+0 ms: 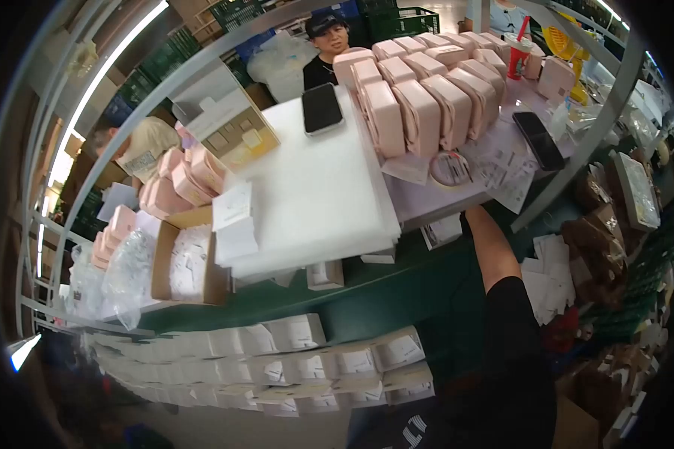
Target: Assembling white cardboard boxes and placing charging cables and instruction manuals inside them on an assembly line.
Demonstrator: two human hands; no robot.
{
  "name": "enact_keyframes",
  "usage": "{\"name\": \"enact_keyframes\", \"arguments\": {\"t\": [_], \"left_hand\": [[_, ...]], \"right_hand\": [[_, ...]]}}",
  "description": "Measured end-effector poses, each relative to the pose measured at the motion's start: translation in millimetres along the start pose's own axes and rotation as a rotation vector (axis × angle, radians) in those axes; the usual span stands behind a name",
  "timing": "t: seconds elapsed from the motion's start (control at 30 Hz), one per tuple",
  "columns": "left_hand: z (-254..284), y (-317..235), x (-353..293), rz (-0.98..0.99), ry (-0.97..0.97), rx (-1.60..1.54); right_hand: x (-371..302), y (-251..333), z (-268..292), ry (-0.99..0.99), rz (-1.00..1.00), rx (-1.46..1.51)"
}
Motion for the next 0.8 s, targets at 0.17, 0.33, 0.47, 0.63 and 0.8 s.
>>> {"name": "enact_keyframes", "arguments": {"t": [0.17,0.33,0.47,0.63,0.8], "left_hand": [[11,-17,4,-0.196,0.005,0.35],[-14,-26,-50,-0.993,-0.039,1.044],[-5,-56,-13,-0.052,0.004,-0.028],[5,-59,9,0.016,0.091,0.072],[15,-92,22,0.087,0.084,0.023]], "right_hand": [[22,7,-9,-0.155,-0.033,0.102],[-24,-25,-18,-0.122,-0.137,0.144],[-34,124,34,0.07,0.111,0.051],[-149,332,73,0.839,0.169,0.59],[-264,448,60,0.875,0.631,0.256]]}}
Point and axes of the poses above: each hand's wrist, its own x-axis towards the middle knuckle, its own z-axis out of the back of the hand, y = z × x, the point moved 9 cm from there along x, towards the middle knuckle, and after that the axes turned 1 degree about x, right-handed, at the moved point
